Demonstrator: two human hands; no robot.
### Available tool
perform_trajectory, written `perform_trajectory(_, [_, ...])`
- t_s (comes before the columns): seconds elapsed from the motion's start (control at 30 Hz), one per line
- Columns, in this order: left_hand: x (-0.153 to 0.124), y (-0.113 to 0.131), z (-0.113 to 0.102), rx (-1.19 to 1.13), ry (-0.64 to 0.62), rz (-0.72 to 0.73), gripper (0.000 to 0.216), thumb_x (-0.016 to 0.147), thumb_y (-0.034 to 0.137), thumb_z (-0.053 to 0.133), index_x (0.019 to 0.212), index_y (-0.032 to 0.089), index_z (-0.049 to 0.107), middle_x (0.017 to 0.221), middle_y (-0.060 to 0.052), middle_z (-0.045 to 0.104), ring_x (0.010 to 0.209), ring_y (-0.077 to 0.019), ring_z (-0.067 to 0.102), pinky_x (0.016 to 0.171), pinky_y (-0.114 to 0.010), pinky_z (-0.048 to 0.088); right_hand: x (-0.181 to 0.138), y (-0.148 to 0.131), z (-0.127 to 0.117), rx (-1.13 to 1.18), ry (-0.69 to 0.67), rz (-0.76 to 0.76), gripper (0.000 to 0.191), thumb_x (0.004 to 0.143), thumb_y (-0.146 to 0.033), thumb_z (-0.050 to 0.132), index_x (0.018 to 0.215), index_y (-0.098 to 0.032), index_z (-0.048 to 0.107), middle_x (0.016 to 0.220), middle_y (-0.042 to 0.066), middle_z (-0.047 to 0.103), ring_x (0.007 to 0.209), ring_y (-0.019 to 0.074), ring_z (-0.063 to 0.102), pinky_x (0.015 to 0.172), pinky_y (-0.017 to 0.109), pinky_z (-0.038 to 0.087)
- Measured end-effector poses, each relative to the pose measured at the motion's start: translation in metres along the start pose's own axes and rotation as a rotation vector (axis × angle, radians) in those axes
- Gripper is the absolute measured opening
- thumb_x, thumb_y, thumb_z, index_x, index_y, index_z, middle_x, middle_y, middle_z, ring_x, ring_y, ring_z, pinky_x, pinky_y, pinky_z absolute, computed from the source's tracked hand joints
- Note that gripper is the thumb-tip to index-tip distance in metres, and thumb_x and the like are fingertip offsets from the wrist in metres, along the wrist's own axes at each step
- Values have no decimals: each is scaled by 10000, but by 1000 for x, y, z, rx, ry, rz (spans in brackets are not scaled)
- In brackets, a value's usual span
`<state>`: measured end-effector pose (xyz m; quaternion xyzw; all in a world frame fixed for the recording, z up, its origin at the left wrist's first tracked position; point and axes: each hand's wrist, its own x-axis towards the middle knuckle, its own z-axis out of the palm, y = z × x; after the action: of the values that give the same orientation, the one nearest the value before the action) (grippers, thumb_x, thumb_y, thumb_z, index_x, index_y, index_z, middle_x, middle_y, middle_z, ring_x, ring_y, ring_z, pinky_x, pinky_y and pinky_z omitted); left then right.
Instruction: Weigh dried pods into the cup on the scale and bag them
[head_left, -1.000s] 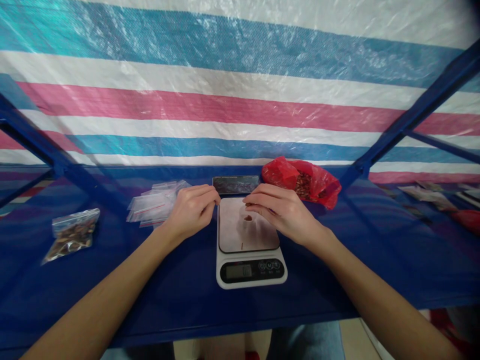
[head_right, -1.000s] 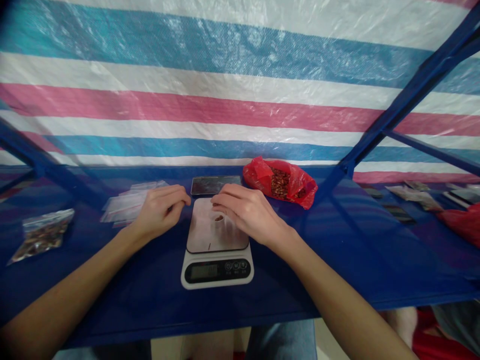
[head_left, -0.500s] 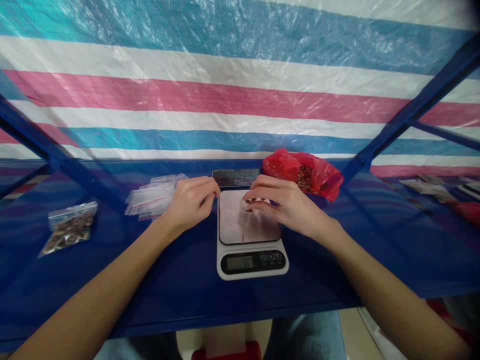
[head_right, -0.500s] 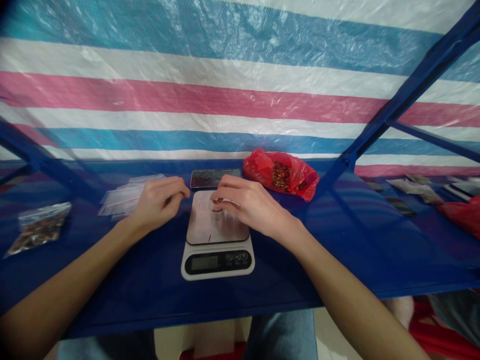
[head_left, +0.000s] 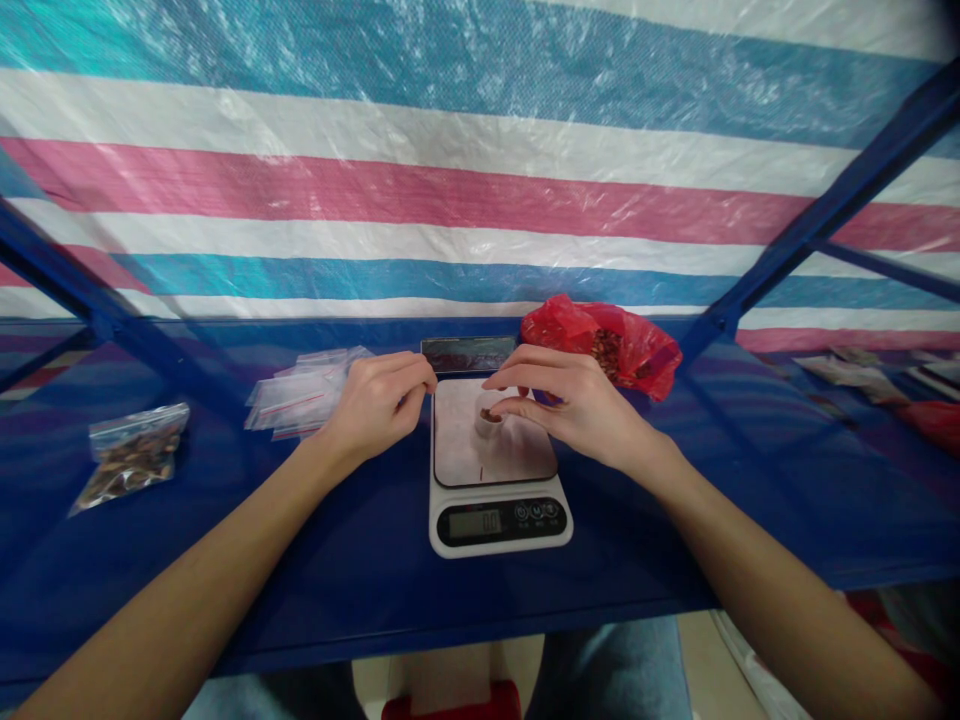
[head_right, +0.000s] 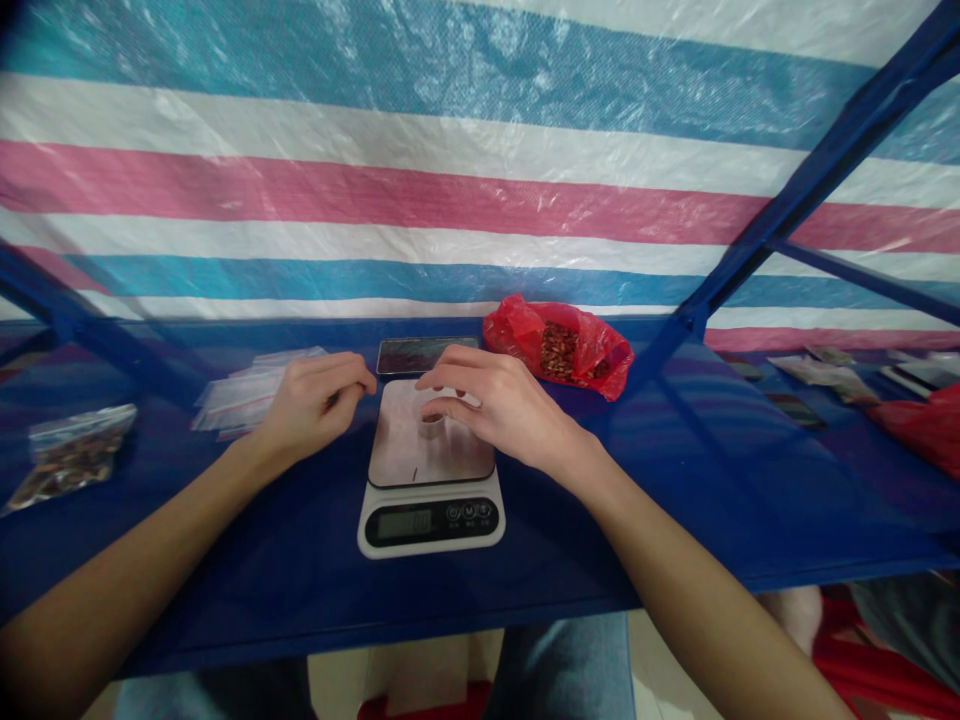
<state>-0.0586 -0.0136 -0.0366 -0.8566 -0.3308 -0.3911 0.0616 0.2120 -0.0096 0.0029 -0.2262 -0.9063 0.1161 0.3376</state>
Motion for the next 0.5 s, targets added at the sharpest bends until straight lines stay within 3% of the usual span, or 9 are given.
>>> perform_trajectory(0.1, [0,0,0,-5,6,-9,275,891,-7,470,773,175,639,724,12,642,593,-105,538,588,-254,391,-1,9,-23,-86,160,59,146,1010,-305,667,1023,-221,786,1018,72,781,915,225,722,817,347,564])
perform_trajectory(0.2, [0,1,-1,-20,7,-12,277,888,-16,465,771,173,631,713,16,634,577,-100,523,576,-252,382,-13,36,-56,-173,383,294,189,984,-355,678,908,-215,780,900,59,788,803,219,722,735,338,556])
perform_trajectory(0.23, [0,2,-1,-23,8,-11,278,887,-19,464,771,172,628,712,16,633,580,-99,526,577,-251,383,-20,49,-66,-167,373,383,220,973,-376,676,865,-208,767,829,54,778,735,209,712,687,328,547])
perform_trajectory(0.3, [1,3,-1,-29,16,-8,279,892,-22,461,775,170,627,717,13,634,592,-99,539,585,-249,391,-35,76,-80,-134,213,524,268,958,-402,660,818,-192,752,743,55,766,641,204,697,636,328,535])
perform_trajectory(0.37, [1,5,-1,-40,27,-13,279,904,-20,461,792,169,632,736,10,643,608,-98,552,598,-246,402,-47,99,-83,-205,96,545,254,932,-359,635,793,-186,759,695,59,756,606,214,689,624,339,516])
perform_trajectory(0.5, [2,9,-1,-76,22,-41,263,940,6,450,870,168,645,782,-1,649,656,-107,580,620,-244,424,-56,121,-65,-367,40,503,139,849,-204,652,864,-191,790,861,90,803,748,257,734,717,354,529])
